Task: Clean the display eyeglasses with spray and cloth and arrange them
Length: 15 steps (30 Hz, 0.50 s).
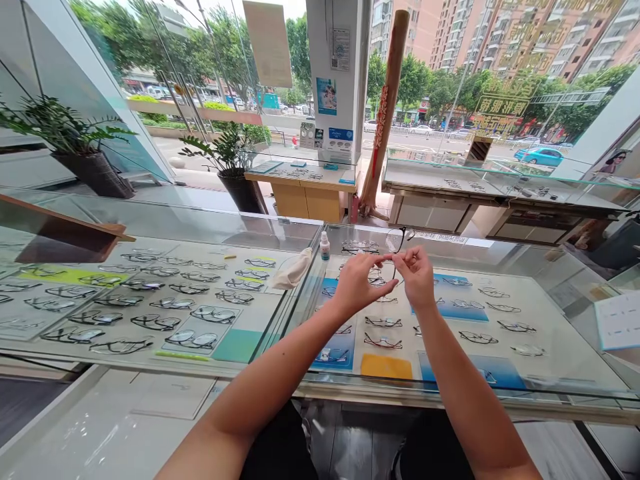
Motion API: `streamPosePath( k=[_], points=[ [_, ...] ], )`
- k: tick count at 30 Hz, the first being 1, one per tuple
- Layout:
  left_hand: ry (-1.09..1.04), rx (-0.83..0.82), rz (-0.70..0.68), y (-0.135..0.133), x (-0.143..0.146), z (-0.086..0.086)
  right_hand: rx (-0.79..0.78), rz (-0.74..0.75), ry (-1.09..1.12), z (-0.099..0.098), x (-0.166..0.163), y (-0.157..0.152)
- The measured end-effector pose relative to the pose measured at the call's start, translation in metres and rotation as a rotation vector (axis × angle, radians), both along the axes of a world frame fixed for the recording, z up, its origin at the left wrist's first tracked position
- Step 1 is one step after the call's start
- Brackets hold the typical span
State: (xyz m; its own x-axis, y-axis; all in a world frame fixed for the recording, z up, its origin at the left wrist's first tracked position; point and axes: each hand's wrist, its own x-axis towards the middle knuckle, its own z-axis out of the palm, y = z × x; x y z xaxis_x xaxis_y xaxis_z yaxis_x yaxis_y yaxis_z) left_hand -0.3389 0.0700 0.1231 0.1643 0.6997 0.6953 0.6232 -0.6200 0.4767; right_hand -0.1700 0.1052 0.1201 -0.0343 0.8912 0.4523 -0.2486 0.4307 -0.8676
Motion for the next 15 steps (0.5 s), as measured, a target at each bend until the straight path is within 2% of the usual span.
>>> streamPosePath(
  k=[7, 12, 15],
  points=[
    [-0.040, -0.063, 0.064, -0.0006, 0.0038, -0.0013, -0.043, -0.012, 0.054, 0.0083, -0.0045, -0.0066],
    [-0.050, -0.039, 0.103, 0.0008, 0.0033, -0.0021, -0.098, -0.094, 0.067, 0.0071, -0.0070, -0.0066],
    [-0.042, -0.021, 0.105, -0.0003, 0.0033, -0.0019, -0.137, -0.080, 0.020, 0.0052, -0.0084, -0.0073]
  ],
)
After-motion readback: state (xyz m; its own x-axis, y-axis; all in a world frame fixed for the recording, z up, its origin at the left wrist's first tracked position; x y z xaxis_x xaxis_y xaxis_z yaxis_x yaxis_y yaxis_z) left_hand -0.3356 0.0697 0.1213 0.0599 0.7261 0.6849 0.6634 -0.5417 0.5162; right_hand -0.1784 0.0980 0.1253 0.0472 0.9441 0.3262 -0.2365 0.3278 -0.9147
